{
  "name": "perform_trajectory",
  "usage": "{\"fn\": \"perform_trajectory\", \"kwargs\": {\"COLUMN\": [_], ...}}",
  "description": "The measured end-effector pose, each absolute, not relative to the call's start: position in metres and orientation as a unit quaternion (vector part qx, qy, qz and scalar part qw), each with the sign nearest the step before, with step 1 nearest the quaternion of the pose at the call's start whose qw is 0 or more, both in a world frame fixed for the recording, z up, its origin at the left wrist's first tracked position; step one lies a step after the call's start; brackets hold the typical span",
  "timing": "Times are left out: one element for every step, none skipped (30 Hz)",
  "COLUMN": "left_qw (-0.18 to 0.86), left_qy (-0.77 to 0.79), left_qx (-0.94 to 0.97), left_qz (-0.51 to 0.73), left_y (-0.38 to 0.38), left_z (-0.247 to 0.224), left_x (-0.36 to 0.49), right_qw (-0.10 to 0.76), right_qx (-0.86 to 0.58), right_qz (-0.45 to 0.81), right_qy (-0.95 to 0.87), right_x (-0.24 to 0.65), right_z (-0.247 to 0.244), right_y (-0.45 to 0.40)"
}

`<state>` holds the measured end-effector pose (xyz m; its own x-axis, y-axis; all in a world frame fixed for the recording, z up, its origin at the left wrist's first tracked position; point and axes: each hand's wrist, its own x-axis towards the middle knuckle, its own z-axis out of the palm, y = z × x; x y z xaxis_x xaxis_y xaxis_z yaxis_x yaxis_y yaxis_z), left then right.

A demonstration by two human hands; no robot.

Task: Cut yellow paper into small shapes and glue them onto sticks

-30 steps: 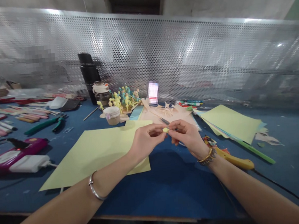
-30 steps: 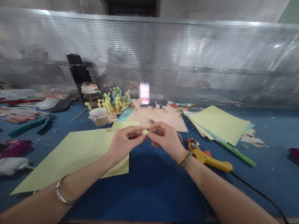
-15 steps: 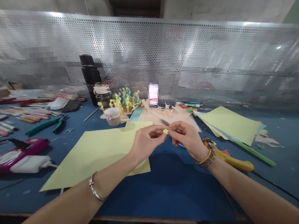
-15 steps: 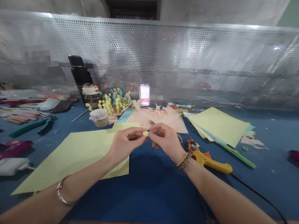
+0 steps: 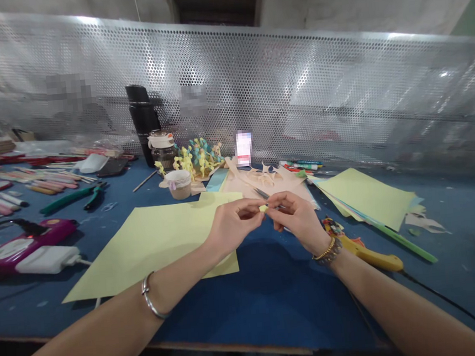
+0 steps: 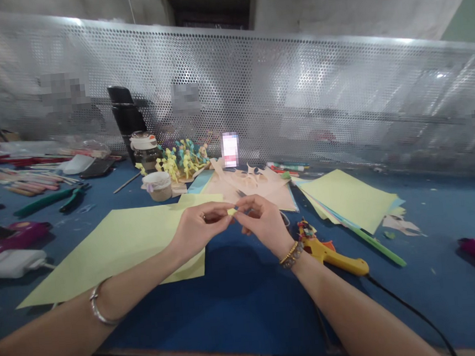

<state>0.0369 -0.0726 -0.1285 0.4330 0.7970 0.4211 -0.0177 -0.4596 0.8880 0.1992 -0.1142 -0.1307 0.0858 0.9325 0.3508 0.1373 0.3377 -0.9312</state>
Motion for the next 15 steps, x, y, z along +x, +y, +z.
{"fn": "perform_trajectory", "kwargs": {"left_qw": [0.448, 0.453, 0.461, 0.469, 0.479, 0.488, 0.495, 0.500, 0.504, 0.505, 0.504, 0.503, 0.500, 0.497, 0.492], "left_qy": [0.270, 0.270, 0.269, 0.268, 0.266, 0.264, 0.262, 0.261, 0.260, 0.257, 0.254, 0.252, 0.252, 0.252, 0.255], "left_qx": [0.718, 0.714, 0.709, 0.703, 0.697, 0.692, 0.688, 0.686, 0.685, 0.685, 0.687, 0.688, 0.690, 0.693, 0.695], "left_qz": [0.459, 0.461, 0.462, 0.463, 0.463, 0.462, 0.461, 0.459, 0.458, 0.458, 0.458, 0.458, 0.458, 0.458, 0.458], "left_y": [-0.0724, -0.0724, -0.0725, -0.0726, -0.0729, -0.0732, -0.0735, -0.0738, -0.0741, -0.0743, -0.0744, -0.0744, -0.0744, -0.0744, -0.0744], "left_z": [-0.1284, -0.1281, -0.1276, -0.1271, -0.1265, -0.1259, -0.1254, -0.1250, -0.1248, -0.1247, -0.1247, -0.1248, -0.1250, -0.1252, -0.1254], "left_x": [0.0371, 0.0372, 0.0373, 0.0373, 0.0372, 0.0370, 0.0368, 0.0366, 0.0365, 0.0363, 0.0363, 0.0363, 0.0363, 0.0364, 0.0364], "right_qw": [0.577, 0.577, 0.578, 0.578, 0.579, 0.580, 0.582, 0.585, 0.587, 0.589, 0.589, 0.590, 0.591, 0.592, 0.594], "right_qx": [-0.457, -0.456, -0.457, -0.459, -0.463, -0.466, -0.468, -0.468, -0.467, -0.467, -0.465, -0.463, -0.461, -0.458, -0.456], "right_qz": [0.350, 0.355, 0.360, 0.364, 0.368, 0.372, 0.376, 0.380, 0.383, 0.387, 0.391, 0.395, 0.399, 0.403, 0.408], "right_qy": [-0.580, -0.577, -0.573, -0.568, -0.562, -0.555, -0.549, -0.543, -0.539, -0.535, -0.533, -0.531, -0.529, -0.526, -0.522], "right_x": [0.1994, 0.1994, 0.1993, 0.1990, 0.1986, 0.1982, 0.1980, 0.1979, 0.1980, 0.1982, 0.1985, 0.1988, 0.1990, 0.1990, 0.1989], "right_z": [-0.1309, -0.1307, -0.1301, -0.1292, -0.1282, -0.1271, -0.1263, -0.1257, -0.1256, -0.1258, -0.1264, -0.1272, -0.1279, -0.1286, -0.1291], "right_y": [-0.1141, -0.1141, -0.1144, -0.1147, -0.1151, -0.1155, -0.1158, -0.1160, -0.1159, -0.1157, -0.1154, -0.1150, -0.1146, -0.1143, -0.1141]}}
